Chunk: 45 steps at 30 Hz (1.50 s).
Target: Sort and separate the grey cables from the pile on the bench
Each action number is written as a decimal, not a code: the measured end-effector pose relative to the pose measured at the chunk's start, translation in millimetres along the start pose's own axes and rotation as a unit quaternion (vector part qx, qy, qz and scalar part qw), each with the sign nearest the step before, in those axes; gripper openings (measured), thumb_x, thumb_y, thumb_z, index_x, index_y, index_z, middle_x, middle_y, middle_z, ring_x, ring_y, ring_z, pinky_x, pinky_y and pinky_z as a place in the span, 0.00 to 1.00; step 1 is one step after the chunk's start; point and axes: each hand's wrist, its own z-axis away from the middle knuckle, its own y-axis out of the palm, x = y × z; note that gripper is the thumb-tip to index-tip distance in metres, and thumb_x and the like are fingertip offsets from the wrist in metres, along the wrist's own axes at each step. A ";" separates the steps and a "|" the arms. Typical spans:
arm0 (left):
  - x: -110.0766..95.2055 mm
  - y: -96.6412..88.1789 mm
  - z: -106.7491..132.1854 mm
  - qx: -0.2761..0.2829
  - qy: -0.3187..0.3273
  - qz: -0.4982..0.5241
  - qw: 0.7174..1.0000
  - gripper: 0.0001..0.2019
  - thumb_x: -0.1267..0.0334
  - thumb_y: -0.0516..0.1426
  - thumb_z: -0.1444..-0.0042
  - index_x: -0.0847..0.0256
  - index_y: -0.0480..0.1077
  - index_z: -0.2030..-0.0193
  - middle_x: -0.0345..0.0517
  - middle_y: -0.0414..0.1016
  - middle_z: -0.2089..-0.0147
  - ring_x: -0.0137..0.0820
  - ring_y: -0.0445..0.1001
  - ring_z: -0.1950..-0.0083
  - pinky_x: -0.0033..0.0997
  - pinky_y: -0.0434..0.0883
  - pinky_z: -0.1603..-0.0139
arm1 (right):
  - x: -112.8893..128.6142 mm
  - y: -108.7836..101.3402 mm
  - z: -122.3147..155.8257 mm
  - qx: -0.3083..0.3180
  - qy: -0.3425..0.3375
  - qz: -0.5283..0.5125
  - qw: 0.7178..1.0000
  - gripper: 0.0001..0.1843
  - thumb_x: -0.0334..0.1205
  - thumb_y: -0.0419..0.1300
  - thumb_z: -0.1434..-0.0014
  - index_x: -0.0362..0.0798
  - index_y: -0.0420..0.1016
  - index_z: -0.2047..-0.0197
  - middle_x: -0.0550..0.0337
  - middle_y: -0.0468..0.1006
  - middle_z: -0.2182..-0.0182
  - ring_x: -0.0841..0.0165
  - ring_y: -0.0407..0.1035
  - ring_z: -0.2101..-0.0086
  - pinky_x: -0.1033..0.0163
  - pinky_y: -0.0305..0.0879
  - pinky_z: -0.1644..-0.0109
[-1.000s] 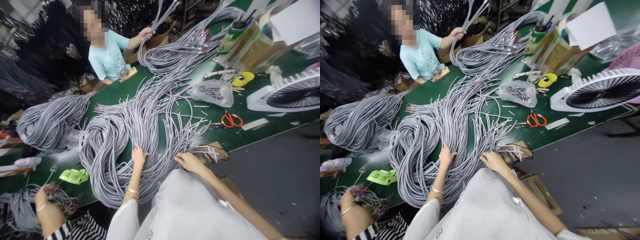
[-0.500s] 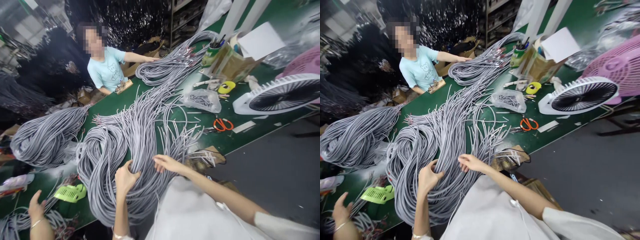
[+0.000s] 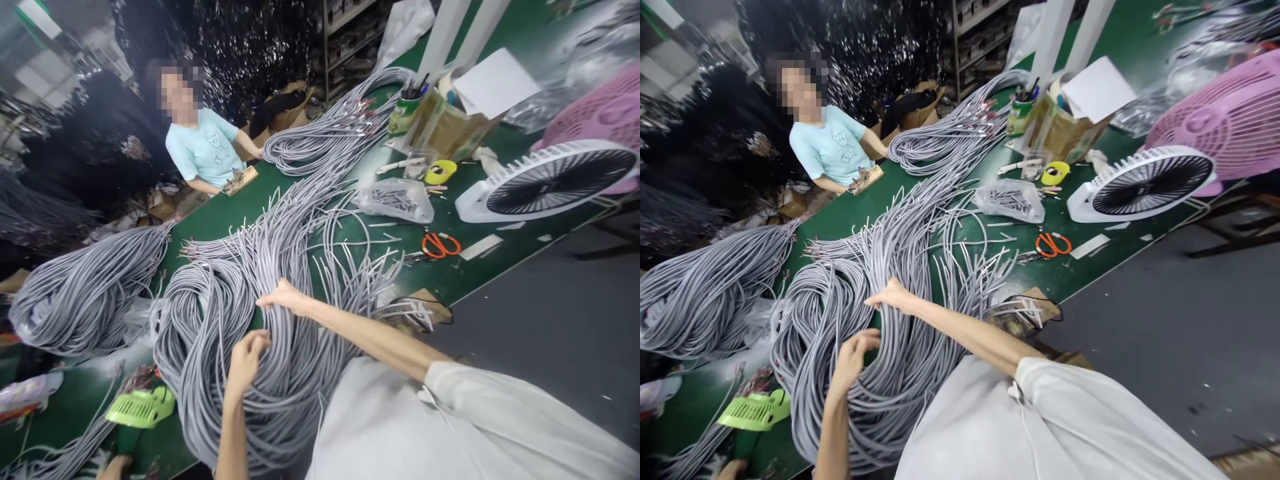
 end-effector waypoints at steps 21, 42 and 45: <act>-148.9 19.8 -46.0 0.152 0.001 0.435 0.887 0.16 0.63 0.65 0.60 0.67 0.71 0.64 0.37 0.68 0.78 0.21 0.63 0.81 0.20 0.65 0.79 | 46.3 -78.7 57.2 0.117 -0.114 -0.170 0.972 0.41 0.65 0.69 0.61 0.46 0.67 0.50 0.47 0.72 0.51 0.63 0.69 0.54 0.57 0.71 0.54; -183.9 4.2 -121.6 0.178 -0.054 0.423 0.887 0.12 0.60 0.60 0.55 0.67 0.70 0.67 0.54 0.78 0.65 0.26 0.73 0.73 0.22 0.71 0.75 | 65.9 -0.8 91.0 -0.096 -0.151 0.535 0.826 0.26 0.39 0.57 0.42 0.29 0.59 0.46 0.37 0.77 0.67 0.50 0.75 0.67 0.53 0.68 0.65; -208.5 -28.3 -107.0 0.136 0.000 0.417 0.899 0.10 0.73 0.59 0.64 0.66 0.69 0.70 0.47 0.76 0.70 0.18 0.64 0.80 0.15 0.64 0.82 | 70.2 1.1 91.3 -0.050 -0.184 0.497 0.846 0.35 0.53 0.59 0.42 0.32 0.59 0.43 0.38 0.78 0.64 0.48 0.75 0.63 0.50 0.68 0.60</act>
